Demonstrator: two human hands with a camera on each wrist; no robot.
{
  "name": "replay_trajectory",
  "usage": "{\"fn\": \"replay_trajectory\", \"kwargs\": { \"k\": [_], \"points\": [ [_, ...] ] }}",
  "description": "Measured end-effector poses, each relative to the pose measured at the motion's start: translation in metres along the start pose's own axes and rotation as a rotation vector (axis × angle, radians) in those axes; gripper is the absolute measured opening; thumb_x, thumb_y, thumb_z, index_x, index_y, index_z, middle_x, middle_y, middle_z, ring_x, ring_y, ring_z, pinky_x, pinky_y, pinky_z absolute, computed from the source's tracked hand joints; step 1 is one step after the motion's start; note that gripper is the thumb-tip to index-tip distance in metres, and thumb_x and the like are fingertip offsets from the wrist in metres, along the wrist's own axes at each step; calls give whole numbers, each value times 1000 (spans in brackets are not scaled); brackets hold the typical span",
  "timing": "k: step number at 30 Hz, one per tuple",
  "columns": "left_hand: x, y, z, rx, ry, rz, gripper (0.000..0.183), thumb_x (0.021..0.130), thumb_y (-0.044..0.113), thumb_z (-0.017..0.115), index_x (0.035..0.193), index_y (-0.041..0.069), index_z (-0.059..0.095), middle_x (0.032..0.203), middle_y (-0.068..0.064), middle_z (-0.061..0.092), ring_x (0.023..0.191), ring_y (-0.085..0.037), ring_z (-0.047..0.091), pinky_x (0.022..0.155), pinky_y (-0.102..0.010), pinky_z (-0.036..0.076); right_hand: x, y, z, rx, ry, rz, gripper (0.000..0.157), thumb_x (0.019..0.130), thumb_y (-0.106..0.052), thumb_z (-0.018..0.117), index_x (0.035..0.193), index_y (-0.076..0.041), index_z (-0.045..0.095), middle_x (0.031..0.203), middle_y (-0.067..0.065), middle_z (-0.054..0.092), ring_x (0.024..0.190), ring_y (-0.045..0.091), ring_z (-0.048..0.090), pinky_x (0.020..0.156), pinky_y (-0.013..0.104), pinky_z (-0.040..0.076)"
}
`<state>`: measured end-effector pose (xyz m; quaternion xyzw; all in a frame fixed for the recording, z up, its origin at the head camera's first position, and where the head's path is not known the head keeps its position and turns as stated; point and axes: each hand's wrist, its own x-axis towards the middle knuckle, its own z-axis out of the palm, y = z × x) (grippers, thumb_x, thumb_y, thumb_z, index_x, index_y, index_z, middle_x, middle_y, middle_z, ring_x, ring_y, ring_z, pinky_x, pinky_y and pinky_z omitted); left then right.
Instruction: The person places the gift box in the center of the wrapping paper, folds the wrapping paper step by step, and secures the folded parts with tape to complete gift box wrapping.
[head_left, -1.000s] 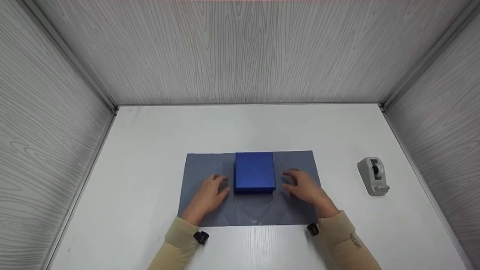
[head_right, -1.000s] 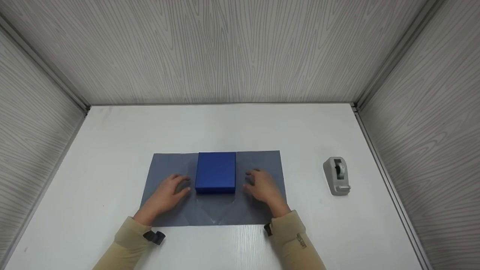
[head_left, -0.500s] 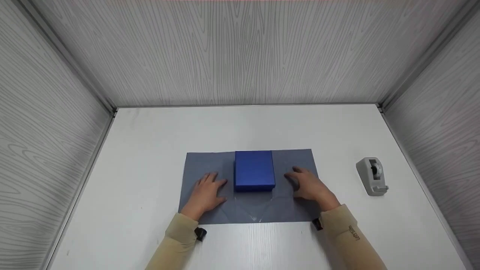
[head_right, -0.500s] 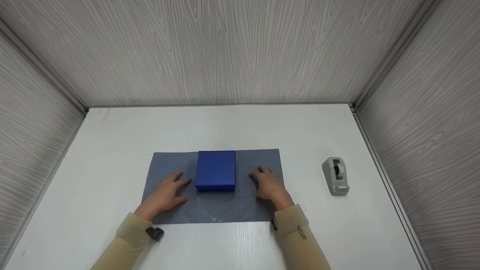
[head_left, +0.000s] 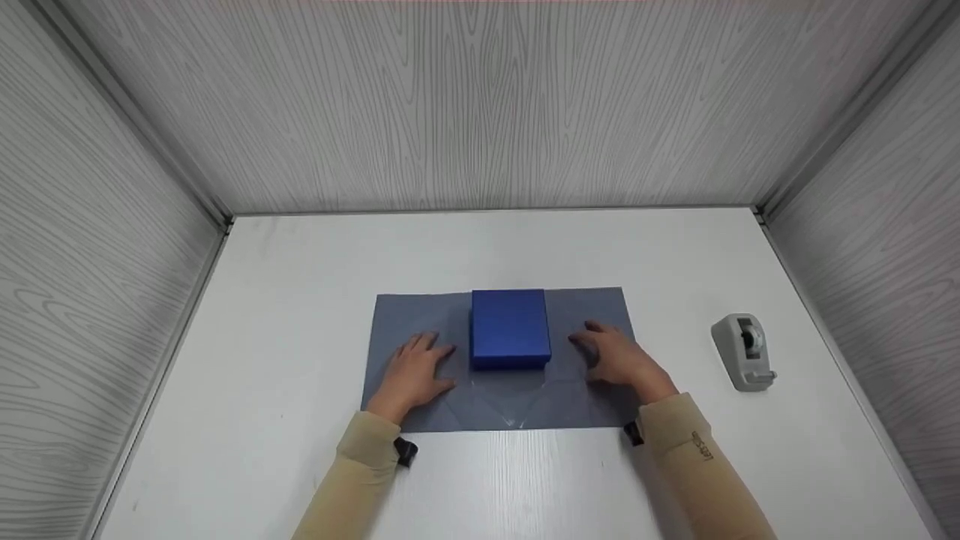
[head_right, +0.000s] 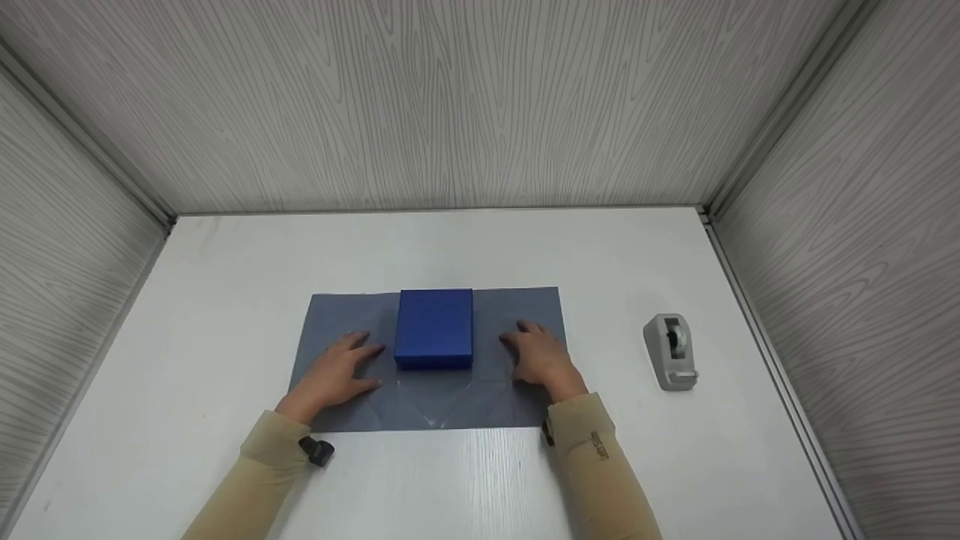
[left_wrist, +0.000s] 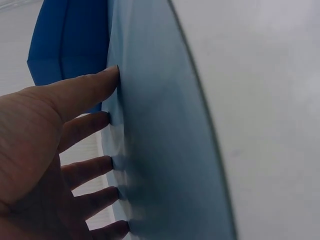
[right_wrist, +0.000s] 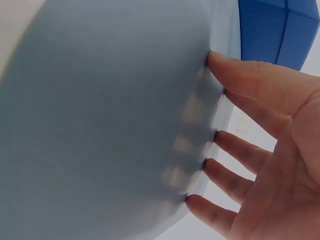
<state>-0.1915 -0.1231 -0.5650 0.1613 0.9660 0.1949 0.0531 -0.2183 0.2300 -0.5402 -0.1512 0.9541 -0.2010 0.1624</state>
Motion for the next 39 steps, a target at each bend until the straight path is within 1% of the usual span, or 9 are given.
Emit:
{"fn": "replay_trajectory", "kwargs": {
  "k": [4,7,10,14,19,22,28,35,39],
  "points": [
    [1,4,-1,-62,45,-29,52,85,26,78,131,7,63,142,-19,48,133,-40,40,105,-58,34,4,-5,2,39,80,-47,44,89,-6,69,131,2,59,137,26,51,128,44,46,103,56,38],
    [5,11,-3,-150,106,-58,44,91,21,71,130,4,61,136,-19,53,127,-37,48,103,-53,38,7,-12,3,157,140,-63,36,98,-11,59,130,5,58,128,23,59,120,38,54,100,52,42],
    [11,18,-3,-269,140,-71,41,97,20,63,133,2,57,132,-18,55,125,-35,50,103,-49,40,10,-22,3,290,175,-60,39,103,-18,52,134,6,54,126,23,60,118,37,56,98,51,44],
    [19,26,-1,-417,121,-71,45,102,25,54,138,-1,51,133,-19,55,127,-35,48,104,-49,39,14,-33,5,385,194,-57,47,103,-25,53,140,4,48,125,23,60,113,36,59,94,50,47],
    [25,33,2,-541,78,-92,51,104,28,51,144,-2,44,135,-20,54,128,-34,48,104,-49,38,21,-42,8,445,183,-35,51,102,-21,56,144,4,43,126,25,59,113,38,60,94,50,47],
    [26,35,1,-589,60,-88,51,104,25,50,145,-3,41,136,-22,54,128,-34,49,104,-49,38,22,-46,9,468,183,-11,51,101,-17,57,145,4,42,127,26,59,114,39,59,95,50,46],
    [23,38,-1,-653,57,-77,50,103,17,52,145,-7,40,133,-24,54,122,-33,54,101,-47,43,22,-50,10,473,201,-2,50,99,-15,59,143,6,45,124,25,61,110,36,61,93,48,48],
    [15,42,-6,-680,39,-93,50,102,17,54,145,-5,41,131,-23,56,117,-31,58,96,-45,47,13,-53,9,489,205,12,50,99,-16,60,144,2,46,125,22,61,110,33,61,92,47,49],
    [9,43,-8,-683,37,-82,50,102,17,54,144,-6,41,129,-23,57,114,-32,59,94,-45,48,7,-55,11,485,198,-3,50,99,-17,59,144,3,45,126,22,61,111,34,61,91,47,50]
  ]
}}
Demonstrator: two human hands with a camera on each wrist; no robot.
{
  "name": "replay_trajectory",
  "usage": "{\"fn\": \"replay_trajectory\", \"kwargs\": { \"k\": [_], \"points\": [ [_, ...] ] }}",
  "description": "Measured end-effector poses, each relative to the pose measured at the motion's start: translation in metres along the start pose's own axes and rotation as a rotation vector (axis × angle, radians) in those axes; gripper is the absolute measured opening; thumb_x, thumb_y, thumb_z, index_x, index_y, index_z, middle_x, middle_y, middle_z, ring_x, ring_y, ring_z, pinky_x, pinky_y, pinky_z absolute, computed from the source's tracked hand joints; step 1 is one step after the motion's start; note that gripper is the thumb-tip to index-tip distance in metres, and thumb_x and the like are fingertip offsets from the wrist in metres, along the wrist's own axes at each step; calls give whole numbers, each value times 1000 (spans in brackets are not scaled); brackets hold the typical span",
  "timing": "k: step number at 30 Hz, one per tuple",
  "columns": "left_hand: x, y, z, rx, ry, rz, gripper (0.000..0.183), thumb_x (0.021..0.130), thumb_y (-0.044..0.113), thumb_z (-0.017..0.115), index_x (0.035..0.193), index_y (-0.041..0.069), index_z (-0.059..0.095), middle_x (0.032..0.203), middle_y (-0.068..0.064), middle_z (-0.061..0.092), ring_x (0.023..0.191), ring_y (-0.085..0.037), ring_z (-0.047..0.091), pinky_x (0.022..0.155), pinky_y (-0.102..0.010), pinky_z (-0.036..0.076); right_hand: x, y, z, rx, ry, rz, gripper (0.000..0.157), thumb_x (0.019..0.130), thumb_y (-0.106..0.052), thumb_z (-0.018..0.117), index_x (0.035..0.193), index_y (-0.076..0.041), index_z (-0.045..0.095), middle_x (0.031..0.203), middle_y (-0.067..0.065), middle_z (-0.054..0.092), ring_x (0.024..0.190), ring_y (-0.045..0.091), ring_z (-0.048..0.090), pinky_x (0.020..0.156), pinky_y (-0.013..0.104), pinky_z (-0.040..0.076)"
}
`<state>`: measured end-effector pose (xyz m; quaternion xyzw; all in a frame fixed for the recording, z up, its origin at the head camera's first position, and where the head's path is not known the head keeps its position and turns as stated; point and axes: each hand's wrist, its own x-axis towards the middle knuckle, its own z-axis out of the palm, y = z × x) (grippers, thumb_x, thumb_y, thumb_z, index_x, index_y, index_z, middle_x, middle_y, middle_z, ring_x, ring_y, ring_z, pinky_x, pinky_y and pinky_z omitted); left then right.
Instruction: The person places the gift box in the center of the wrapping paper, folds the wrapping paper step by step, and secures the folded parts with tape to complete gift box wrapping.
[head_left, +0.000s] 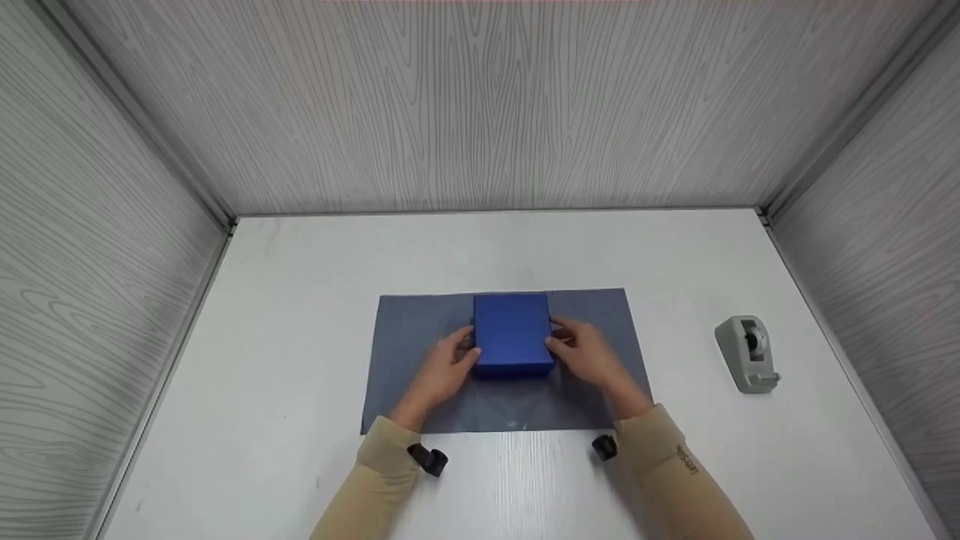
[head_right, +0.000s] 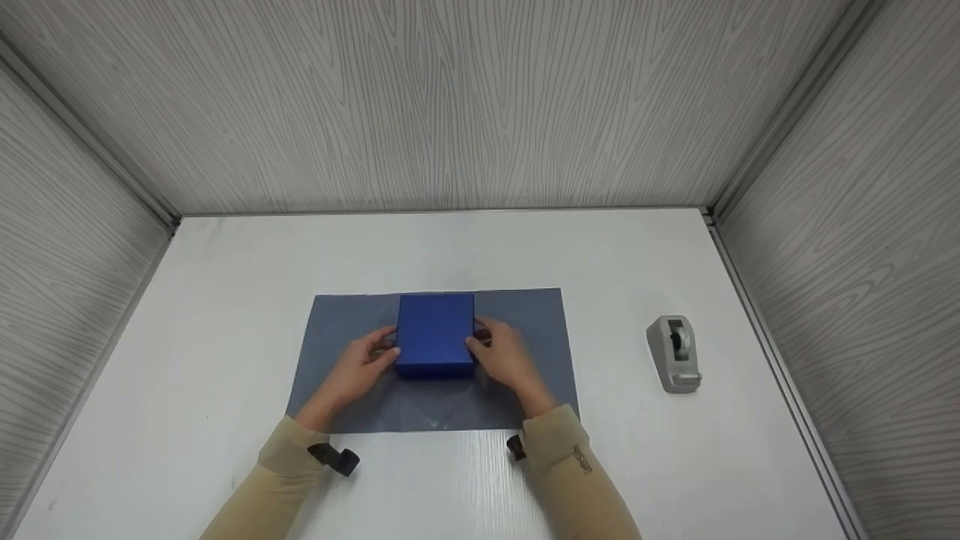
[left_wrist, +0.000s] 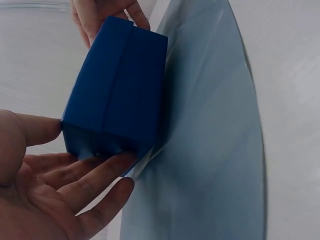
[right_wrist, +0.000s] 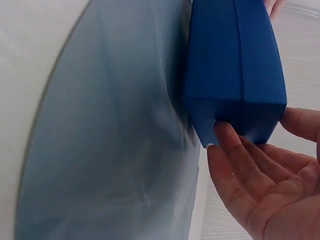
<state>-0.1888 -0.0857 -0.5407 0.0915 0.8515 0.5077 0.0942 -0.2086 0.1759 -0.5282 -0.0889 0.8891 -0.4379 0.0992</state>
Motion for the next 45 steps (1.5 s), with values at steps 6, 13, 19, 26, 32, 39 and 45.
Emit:
{"fn": "replay_trajectory", "kwargs": {
  "k": [6,13,19,26,32,39,45],
  "points": [
    [-9,1,1,-7,-1,30,48,101,13,54,142,-9,41,126,-26,58,112,-35,61,93,-46,49,-7,-1,3,26,5,-10,50,98,-14,61,143,3,46,125,22,61,109,34,62,90,47,50],
    [-14,-3,4,11,-10,3,48,101,15,54,142,-8,42,126,-25,57,110,-34,61,92,-47,49,-11,2,7,36,-4,5,50,98,-14,62,142,4,47,123,21,62,107,32,63,89,46,51],
    [-15,-4,6,15,-10,6,47,101,15,54,141,-7,44,125,-24,58,108,-33,62,90,-47,50,-12,5,9,43,-3,13,50,98,-14,62,142,3,48,123,19,63,106,30,63,88,45,51],
    [-14,-4,6,25,-13,-2,47,102,17,54,142,-5,43,127,-24,57,108,-33,61,90,-48,49,-12,5,8,48,-5,33,50,98,-15,62,143,1,47,124,19,63,107,29,63,88,45,51],
    [-12,-4,6,18,-18,4,48,102,16,53,143,-6,42,126,-23,57,109,-33,60,90,-47,49,-12,6,9,42,-1,16,50,98,-14,62,143,3,47,125,21,62,108,32,62,89,46,51],
    [-8,-5,6,14,-9,4,48,102,16,53,143,-5,41,127,-23,56,109,-31,59,91,-47,49,-10,6,9,39,10,12,49,98,-14,61,142,4,47,124,22,61,108,33,62,87,46,51],
    [-8,-5,6,-5,-9,3,48,102,15,53,143,-6,40,128,-24,56,110,-32,59,92,-47,48,-10,4,8,31,19,3,49,97,-13,62,141,4,48,124,23,62,108,34,62,88,47,51]
  ]
}}
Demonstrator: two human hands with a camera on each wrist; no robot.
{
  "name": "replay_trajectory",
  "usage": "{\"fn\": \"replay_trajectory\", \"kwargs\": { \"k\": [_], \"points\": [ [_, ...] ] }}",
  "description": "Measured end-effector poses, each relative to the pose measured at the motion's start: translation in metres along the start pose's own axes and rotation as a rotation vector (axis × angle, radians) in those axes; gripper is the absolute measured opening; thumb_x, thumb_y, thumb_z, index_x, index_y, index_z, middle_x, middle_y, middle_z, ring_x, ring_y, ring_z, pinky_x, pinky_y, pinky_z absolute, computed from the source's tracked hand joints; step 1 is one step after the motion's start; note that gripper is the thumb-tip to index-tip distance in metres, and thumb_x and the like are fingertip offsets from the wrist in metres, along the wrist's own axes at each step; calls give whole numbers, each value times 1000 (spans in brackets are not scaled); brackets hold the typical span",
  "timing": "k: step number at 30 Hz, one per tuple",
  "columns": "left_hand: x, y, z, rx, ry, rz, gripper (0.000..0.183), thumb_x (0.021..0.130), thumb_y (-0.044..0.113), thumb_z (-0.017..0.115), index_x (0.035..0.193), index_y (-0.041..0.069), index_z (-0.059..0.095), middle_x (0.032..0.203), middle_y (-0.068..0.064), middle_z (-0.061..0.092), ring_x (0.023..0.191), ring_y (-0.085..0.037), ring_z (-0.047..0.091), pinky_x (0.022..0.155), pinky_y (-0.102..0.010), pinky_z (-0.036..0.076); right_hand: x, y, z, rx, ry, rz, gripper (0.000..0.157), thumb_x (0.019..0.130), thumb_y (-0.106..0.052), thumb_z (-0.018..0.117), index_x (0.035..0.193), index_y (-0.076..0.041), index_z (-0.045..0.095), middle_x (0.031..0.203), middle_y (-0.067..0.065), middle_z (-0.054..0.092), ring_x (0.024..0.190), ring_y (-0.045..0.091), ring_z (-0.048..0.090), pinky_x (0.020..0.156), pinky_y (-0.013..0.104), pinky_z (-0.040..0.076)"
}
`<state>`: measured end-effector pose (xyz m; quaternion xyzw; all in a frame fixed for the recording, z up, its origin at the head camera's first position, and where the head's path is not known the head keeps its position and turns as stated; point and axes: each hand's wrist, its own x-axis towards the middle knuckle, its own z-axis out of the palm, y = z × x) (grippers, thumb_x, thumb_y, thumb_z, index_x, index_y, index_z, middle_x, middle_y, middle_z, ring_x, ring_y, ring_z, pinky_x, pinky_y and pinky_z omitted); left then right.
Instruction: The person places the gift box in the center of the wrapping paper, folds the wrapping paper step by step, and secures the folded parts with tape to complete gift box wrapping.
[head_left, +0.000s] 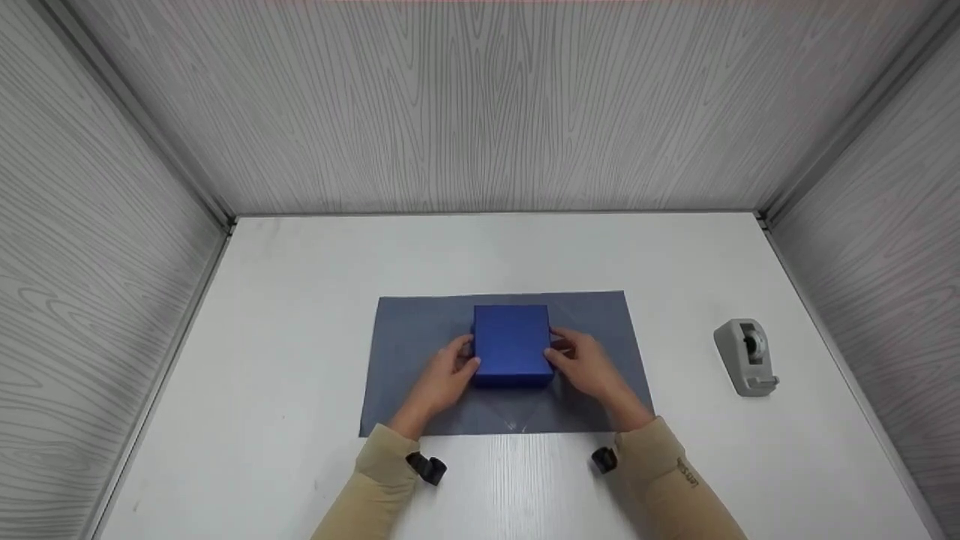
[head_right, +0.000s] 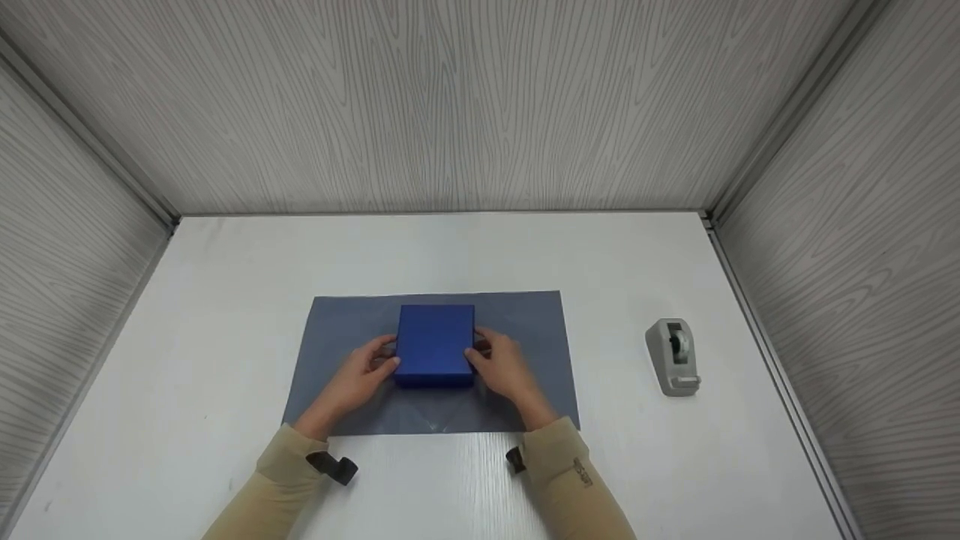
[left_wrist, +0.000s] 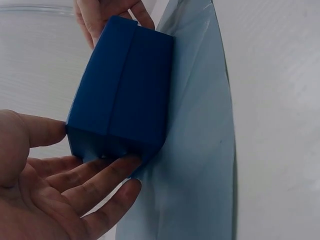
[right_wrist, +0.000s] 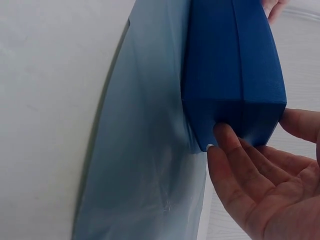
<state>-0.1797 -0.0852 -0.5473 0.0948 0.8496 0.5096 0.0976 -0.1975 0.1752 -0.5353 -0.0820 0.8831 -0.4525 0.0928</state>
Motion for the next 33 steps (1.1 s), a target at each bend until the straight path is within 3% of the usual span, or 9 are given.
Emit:
{"fn": "replay_trajectory", "kwargs": {
  "k": [22,33],
  "points": [
    [0,-2,1,-12,15,26,46,102,15,53,142,-5,42,123,-22,58,103,-30,62,87,-45,50,1,4,1,33,6,-12,49,98,-12,62,141,6,48,125,24,60,111,36,61,93,48,48],
    [-2,-5,2,-1,17,8,47,102,19,55,143,0,43,126,-19,58,101,-27,62,85,-43,51,0,3,2,24,7,-11,48,98,-13,61,141,5,48,125,23,60,112,35,60,94,49,47]
  ]
}}
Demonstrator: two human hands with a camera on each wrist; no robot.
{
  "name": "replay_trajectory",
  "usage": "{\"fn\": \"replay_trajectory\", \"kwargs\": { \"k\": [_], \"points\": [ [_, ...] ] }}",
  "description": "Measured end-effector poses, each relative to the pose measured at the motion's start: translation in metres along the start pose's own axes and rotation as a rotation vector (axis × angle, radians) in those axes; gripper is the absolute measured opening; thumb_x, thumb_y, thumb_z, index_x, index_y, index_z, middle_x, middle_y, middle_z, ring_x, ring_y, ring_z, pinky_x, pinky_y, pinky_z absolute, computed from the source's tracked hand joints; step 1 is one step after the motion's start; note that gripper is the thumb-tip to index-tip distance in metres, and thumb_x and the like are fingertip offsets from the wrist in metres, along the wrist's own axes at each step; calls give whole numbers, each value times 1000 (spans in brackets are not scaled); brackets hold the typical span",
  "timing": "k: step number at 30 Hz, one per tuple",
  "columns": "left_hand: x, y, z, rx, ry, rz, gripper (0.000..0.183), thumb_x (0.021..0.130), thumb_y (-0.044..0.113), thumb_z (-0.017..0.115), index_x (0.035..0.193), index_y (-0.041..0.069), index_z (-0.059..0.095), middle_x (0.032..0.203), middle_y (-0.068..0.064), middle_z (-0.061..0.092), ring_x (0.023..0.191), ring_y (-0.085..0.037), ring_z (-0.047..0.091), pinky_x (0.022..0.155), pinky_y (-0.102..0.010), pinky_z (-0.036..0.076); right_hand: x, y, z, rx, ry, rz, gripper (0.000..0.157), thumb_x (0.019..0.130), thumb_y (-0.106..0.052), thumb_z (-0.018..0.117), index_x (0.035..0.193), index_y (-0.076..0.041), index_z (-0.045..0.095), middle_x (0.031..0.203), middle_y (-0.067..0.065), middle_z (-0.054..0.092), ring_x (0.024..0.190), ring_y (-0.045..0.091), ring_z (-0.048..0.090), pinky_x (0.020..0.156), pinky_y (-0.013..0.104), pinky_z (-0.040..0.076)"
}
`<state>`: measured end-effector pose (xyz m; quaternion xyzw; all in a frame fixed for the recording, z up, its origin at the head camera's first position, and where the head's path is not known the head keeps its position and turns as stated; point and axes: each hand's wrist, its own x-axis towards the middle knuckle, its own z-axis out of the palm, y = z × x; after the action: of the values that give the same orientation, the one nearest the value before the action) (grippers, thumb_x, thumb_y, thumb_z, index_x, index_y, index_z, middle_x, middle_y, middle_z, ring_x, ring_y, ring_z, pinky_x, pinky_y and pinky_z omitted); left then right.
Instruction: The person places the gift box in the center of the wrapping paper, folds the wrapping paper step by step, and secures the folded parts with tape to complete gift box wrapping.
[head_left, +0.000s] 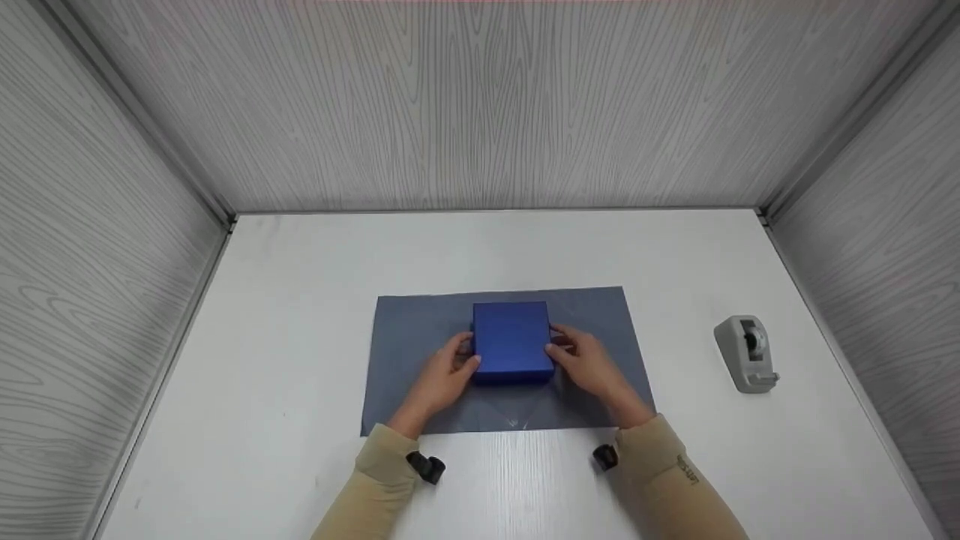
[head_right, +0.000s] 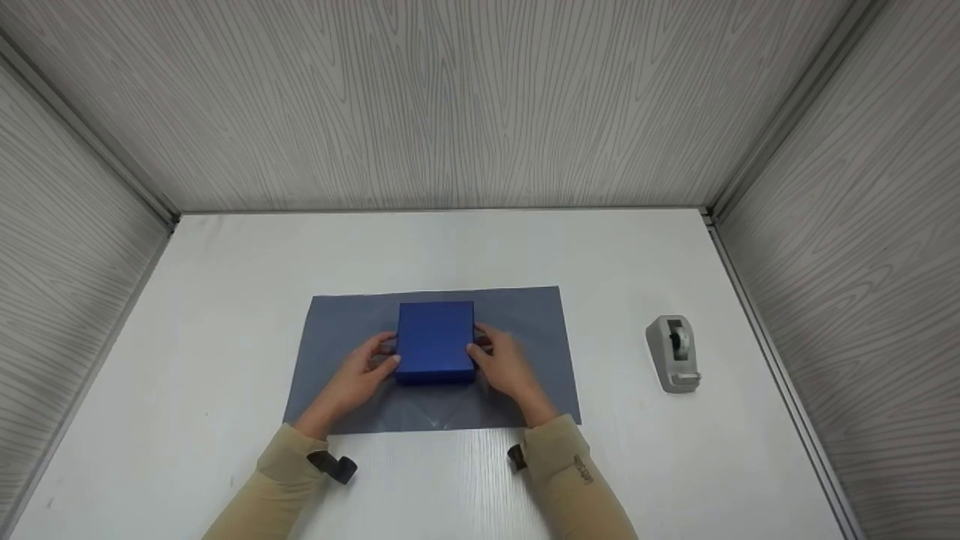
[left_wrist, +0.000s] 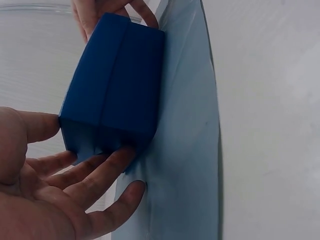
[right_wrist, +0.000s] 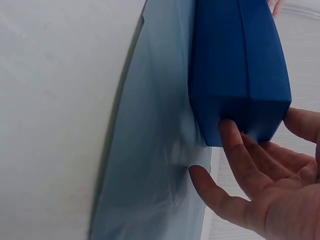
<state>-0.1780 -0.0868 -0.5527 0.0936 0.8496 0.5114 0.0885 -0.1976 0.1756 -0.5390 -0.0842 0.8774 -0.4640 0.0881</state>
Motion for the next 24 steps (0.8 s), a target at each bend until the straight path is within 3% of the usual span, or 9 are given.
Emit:
{"fn": "replay_trajectory", "kwargs": {
  "k": [24],
  "points": [
    [1,-2,1,7,2,-17,48,103,22,53,145,3,42,131,-19,56,105,-29,62,87,-45,50,-1,1,4,-15,42,-9,46,98,-14,61,139,3,51,122,22,62,109,35,62,92,49,48]
  ]
}}
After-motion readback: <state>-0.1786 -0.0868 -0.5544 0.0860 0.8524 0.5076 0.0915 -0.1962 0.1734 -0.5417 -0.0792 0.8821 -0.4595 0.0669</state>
